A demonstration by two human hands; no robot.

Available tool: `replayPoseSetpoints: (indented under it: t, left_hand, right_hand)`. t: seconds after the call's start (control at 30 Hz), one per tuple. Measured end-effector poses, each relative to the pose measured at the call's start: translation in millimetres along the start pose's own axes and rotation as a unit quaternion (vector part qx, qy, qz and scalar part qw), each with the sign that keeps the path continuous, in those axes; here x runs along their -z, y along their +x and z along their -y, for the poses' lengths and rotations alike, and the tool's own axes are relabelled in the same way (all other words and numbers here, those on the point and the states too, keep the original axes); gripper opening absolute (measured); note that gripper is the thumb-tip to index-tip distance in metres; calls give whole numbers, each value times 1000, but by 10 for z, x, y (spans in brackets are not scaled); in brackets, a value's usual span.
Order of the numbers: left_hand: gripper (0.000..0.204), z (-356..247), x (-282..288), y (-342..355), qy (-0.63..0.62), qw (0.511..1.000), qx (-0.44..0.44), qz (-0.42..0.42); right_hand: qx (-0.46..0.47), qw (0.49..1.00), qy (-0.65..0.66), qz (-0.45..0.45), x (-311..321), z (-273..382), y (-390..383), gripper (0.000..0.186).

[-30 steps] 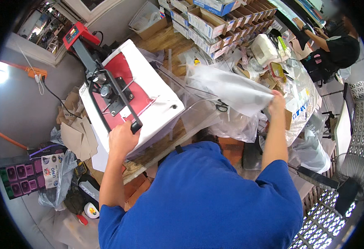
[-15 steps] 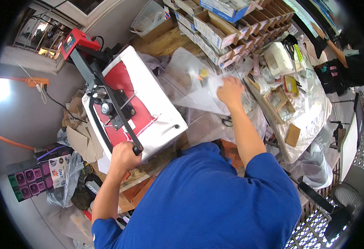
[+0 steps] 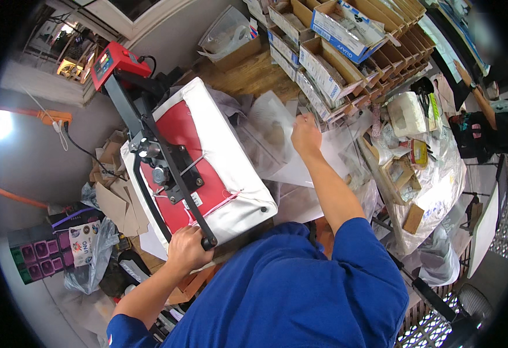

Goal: The person trims a design film using scissors and aligns it onto a grey t-shirt by hand on a heat press machine. They press the machine down, remove the t-shirt, and then position a green t-shirt and another design film to repeat the process.

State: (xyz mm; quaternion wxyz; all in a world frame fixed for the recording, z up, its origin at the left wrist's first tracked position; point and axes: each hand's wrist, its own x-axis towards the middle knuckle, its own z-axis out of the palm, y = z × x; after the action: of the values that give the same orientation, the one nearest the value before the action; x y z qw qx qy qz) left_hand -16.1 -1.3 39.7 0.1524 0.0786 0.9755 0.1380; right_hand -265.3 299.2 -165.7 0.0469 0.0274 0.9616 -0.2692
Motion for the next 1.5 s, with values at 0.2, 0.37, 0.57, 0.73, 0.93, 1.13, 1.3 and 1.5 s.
replayPoseSetpoints:
  t: [0.2,0.37,0.57,0.73,0.93,1.13,1.3,1.5]
  left_hand:
    - [23,80,-98,-35,-10,1000,-12,0]
    - [17,1,19,56,-13,1000,-7,21]
    - [16,10,-1,48,-8,999,-7,31]
    - [16,8,-32,40,-19,1000,-15,17]
    - [19,3,-32,27,-12,999,6,42]
    - [25,85,-100,-17,21,999,4,42]
    - [24,37,-75,8,-3,998,26,50]
    - [19,8,-52,18,3,999,19,41]
  right_hand:
    - [-23,995,16,93,250,174,-128,23]
    - [37,981,-112,157,186,-122,274,43]
    - [-25,977,-174,123,-14,-139,253,57]
    - [61,986,-148,38,-24,-139,45,43]
    - [84,982,-119,123,195,-146,158,35]
    - [96,993,-57,47,276,-187,-59,53]
    - [97,979,91,-157,466,-149,-386,53]
    - [168,932,57,-317,841,-214,-699,49]
